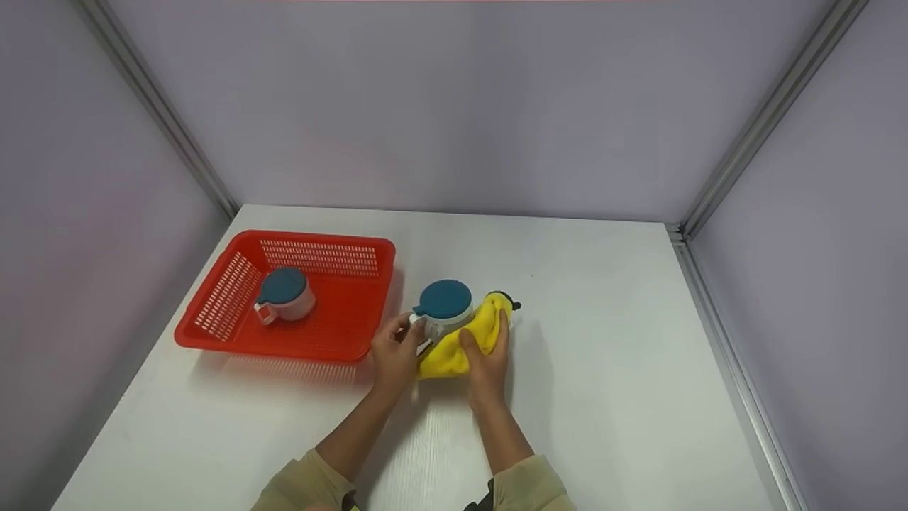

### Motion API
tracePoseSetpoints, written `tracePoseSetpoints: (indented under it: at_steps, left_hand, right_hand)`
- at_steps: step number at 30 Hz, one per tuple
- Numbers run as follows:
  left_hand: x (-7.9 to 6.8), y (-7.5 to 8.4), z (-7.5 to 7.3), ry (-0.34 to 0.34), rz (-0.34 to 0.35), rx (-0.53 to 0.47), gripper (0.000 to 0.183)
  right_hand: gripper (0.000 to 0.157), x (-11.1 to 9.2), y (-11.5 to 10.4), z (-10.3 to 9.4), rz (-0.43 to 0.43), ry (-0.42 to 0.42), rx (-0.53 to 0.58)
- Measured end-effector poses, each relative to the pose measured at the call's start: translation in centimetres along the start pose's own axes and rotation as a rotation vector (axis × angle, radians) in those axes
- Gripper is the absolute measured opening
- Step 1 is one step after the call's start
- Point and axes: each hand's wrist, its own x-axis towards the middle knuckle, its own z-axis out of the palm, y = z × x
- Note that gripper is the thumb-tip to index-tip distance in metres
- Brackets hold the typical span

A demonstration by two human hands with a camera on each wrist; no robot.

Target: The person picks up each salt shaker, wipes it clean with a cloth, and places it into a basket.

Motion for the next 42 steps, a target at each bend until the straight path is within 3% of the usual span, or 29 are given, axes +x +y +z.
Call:
tracePoseSetpoints:
  at_steps: [6, 14, 18, 24, 29, 37, 42]
  left_hand:
    - [0.2, 0.6, 0.0, -0.093, -0.007, -0.022, 0.017]
    - [0.5, 0.7, -0.4, -0.177, -0.028, -0.036, 0.016]
    - [0.7, 0.7, -0.8, -0.212, -0.051, -0.085, 0.016]
    - [1.4, 0.5, -1.1, -0.176, -0.053, -0.099, 0.015]
    - [1.5, 0.4, -1.4, -0.208, -0.081, -0.087, 0.017]
    - [1.4, 0.5, -1.7, -0.281, -0.103, -0.101, 0.018]
    - [1.4, 0.1, -1.6, -0.303, -0.114, -0.098, 0.015]
  right_hand:
    - [0.07, 1.0, -0.9, -0.6, 0.041, -0.035, 0.163]
    - [0.062, 1.7, -1.2, -1.2, 0.119, -0.059, 0.191]
    - [0.062, 2.0, -1.7, -1.6, 0.113, -0.046, 0.112]
    - [0.06, 3.0, -3.0, -2.3, 0.079, -0.019, -0.015]
    - [0.058, 4.1, -4.9, -3.0, 0.002, 0.009, -0.101]
    - [0.06, 4.9, -7.1, -3.2, -0.092, -0.015, -0.332]
    - [0.059, 5.3, -7.3, -3.2, -0.107, -0.098, -0.361]
